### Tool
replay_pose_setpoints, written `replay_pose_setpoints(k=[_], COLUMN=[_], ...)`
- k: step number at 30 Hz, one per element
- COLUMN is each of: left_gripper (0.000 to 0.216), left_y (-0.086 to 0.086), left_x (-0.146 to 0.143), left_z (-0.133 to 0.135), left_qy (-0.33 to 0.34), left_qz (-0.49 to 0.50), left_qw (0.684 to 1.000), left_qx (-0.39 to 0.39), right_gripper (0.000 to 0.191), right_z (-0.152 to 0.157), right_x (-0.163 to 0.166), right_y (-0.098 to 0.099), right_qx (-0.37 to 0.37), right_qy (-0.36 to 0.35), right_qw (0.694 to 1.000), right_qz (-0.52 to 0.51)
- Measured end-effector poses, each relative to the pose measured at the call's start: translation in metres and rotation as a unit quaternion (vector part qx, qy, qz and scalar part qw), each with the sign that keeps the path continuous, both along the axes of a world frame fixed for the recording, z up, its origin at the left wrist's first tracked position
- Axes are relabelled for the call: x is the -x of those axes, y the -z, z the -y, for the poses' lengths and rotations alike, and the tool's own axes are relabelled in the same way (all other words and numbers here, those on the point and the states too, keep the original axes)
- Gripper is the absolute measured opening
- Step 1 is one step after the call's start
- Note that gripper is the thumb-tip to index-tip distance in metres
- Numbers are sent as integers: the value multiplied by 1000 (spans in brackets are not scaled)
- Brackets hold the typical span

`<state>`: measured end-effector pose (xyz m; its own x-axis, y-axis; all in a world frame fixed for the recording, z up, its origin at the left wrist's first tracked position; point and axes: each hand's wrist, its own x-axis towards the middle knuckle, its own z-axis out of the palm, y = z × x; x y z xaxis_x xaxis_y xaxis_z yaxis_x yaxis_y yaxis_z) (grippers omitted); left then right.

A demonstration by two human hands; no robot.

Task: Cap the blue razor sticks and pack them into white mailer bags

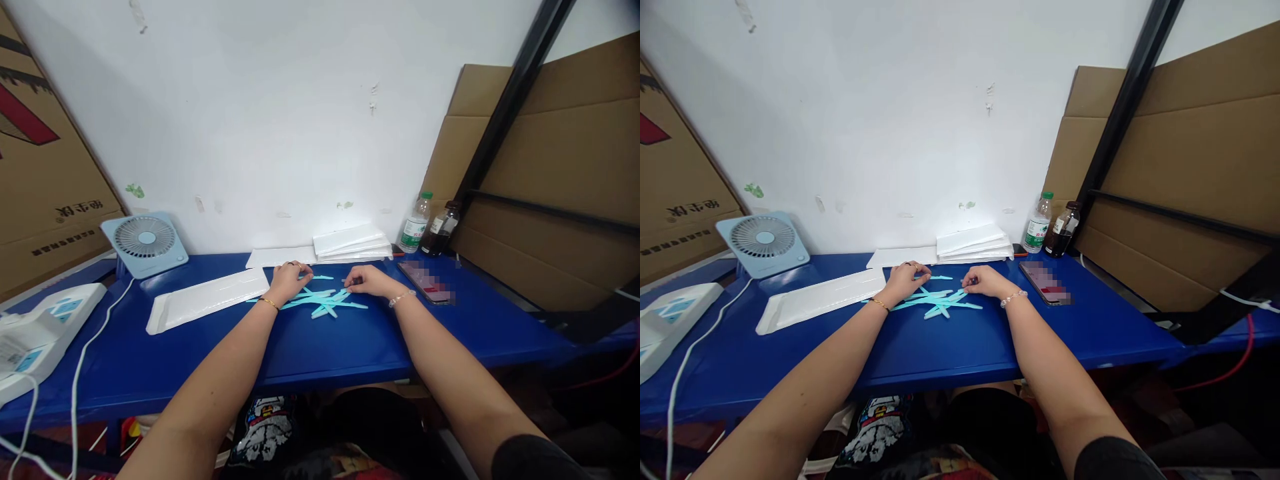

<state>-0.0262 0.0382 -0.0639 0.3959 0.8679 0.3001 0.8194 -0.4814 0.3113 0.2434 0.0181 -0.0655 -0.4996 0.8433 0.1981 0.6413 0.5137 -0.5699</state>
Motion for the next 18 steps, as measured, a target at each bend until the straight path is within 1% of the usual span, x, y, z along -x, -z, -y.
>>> replay_pose_setpoints(k=[3,5,7,9,11,14,18], left_gripper=[31,31,29,29,29,29,33], left_y=[0,1,1,0,-1,-4,-6], left_x=[1,0,-2,-3,-3,-2,-1], left_z=[7,11,15,18,21,23,27], left_qy=[65,83,88,100,115,113,107], left_qz=[-9,-15,-22,-26,-25,-13,8], left_qw=[996,994,993,992,991,993,993], left_qx=[54,68,71,67,56,43,51], right_gripper=[10,11,12,12,16,22,25], right_z=[0,0,1,4,6,9,7], right_x=[4,7,9,12,13,9,-4], right_y=[4,6,6,4,1,-6,-12], right_qx=[-18,-27,-4,37,62,60,73], right_qy=[10,17,14,3,-4,4,13], right_qw=[1000,999,1000,999,998,997,995], right_qz=[17,25,18,-1,-22,-43,-72])
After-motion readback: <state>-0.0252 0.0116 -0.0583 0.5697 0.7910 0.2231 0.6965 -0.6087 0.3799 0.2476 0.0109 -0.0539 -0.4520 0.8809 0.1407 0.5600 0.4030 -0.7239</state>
